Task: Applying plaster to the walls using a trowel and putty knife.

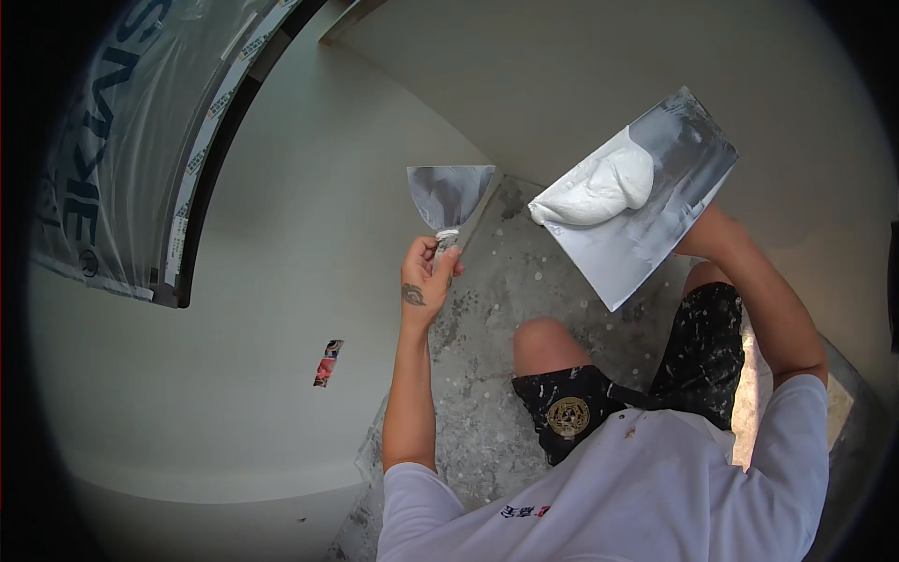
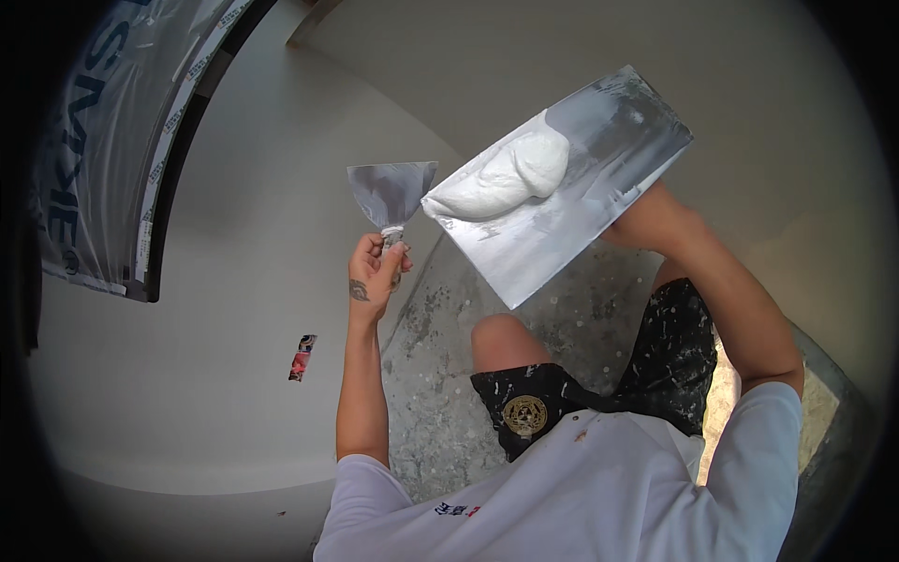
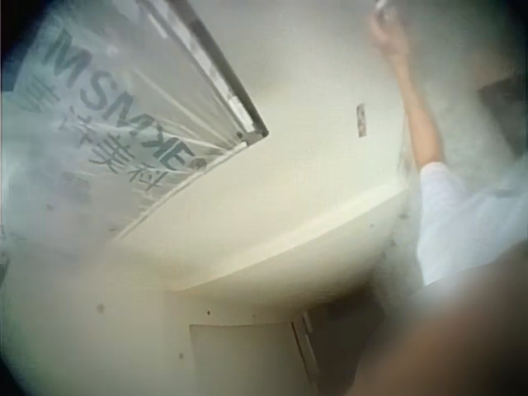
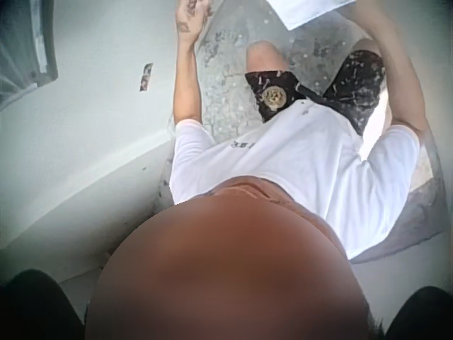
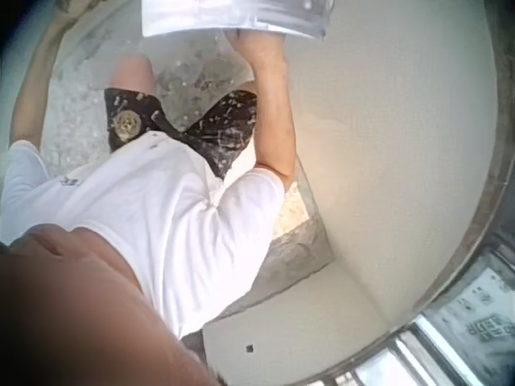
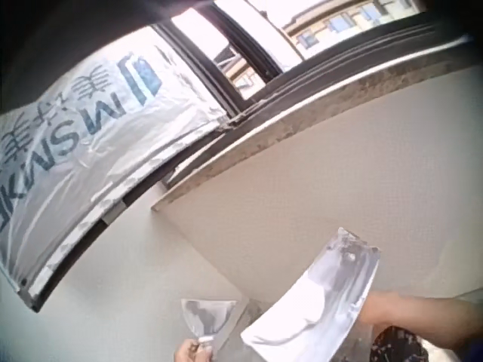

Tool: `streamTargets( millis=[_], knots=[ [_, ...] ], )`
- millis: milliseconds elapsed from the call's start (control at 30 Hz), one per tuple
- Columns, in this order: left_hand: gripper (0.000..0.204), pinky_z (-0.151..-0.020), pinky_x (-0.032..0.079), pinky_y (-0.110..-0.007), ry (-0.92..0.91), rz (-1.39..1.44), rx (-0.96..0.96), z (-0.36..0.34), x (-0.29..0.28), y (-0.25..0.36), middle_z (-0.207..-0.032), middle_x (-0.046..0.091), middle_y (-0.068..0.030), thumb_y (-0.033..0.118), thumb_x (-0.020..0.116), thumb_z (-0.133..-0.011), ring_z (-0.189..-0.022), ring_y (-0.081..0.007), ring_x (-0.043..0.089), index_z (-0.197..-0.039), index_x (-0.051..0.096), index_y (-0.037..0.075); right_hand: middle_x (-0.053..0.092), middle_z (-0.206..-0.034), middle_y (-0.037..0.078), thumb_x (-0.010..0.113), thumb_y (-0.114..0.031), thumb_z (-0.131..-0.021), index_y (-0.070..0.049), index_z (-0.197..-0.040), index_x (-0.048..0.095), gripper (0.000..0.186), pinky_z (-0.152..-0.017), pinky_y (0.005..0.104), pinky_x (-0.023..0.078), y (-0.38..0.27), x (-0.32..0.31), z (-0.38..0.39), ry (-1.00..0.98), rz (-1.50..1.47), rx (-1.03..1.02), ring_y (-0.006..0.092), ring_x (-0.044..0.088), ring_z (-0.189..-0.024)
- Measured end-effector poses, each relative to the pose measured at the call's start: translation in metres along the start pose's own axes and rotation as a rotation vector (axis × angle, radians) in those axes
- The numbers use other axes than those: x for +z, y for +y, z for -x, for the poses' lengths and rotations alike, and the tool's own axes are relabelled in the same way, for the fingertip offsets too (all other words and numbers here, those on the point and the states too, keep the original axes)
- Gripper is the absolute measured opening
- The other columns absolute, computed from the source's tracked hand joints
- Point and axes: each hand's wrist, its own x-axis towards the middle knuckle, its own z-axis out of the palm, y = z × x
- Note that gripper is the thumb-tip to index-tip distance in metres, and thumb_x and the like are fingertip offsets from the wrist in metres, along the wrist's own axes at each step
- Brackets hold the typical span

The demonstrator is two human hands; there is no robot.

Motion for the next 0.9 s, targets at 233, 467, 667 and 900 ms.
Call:
streamTargets(
  millis=[233, 467, 667, 900],
  knots=[
    [0.02, -0.054, 0.052, -0.027, -0.079, 0.465, -0.362, -0.047, 0.035, -0.165, -0.088, 0.067, -0.0056, 0.018, 0.06, -0.097, -0.06, -0.0116, 0.062, -0.109, 0.058, 0.002, 0.058, -0.124, 0.015, 0.075, -0.026, -0.082, -0.008, -0.115, 0.064, 0.04, -0.098, 0.0483, 0.041, 0.043, 0.07, -0.018, 0.185, 0.099, -0.079, 0.0365, 0.055, -0.113],
    [0.015, -0.051, 0.051, -0.029, -0.249, 0.77, -0.535, -0.055, 0.113, -0.231, -0.087, 0.068, -0.0077, 0.019, 0.06, -0.097, -0.058, -0.0142, 0.062, -0.1, 0.058, 0.005, 0.057, -0.079, 0.001, 0.066, -0.042, -0.092, 0.002, -0.108, 0.064, 0.046, -0.061, 0.0269, 0.044, 0.054, 0.035, -0.131, 0.528, -0.395, 0.298, 0.0096, 0.052, -0.069],
    [0.014, -0.051, 0.052, -0.029, -0.338, 0.775, -0.531, -0.068, 0.109, -0.234, -0.086, 0.067, -0.0082, 0.017, 0.06, -0.096, -0.059, -0.0148, 0.063, -0.102, 0.057, 0.005, 0.056, -0.076, -0.001, 0.063, -0.049, -0.093, -0.001, -0.098, 0.063, 0.047, -0.062, 0.0249, 0.043, 0.046, 0.027, -0.216, 0.558, -0.609, 0.264, 0.0077, 0.051, -0.067],
    [0.014, -0.051, 0.052, -0.028, -0.481, 0.748, -0.479, -0.103, 0.134, -0.225, -0.086, 0.067, -0.0076, 0.017, 0.06, -0.097, -0.06, -0.0137, 0.063, -0.103, 0.058, 0.005, 0.058, -0.079, 0.001, 0.068, -0.045, -0.091, -0.001, -0.104, 0.063, 0.046, -0.061, 0.0261, 0.046, 0.056, 0.013, -0.243, 0.533, -0.755, 0.328, 0.0088, 0.053, -0.066]
  ],
)
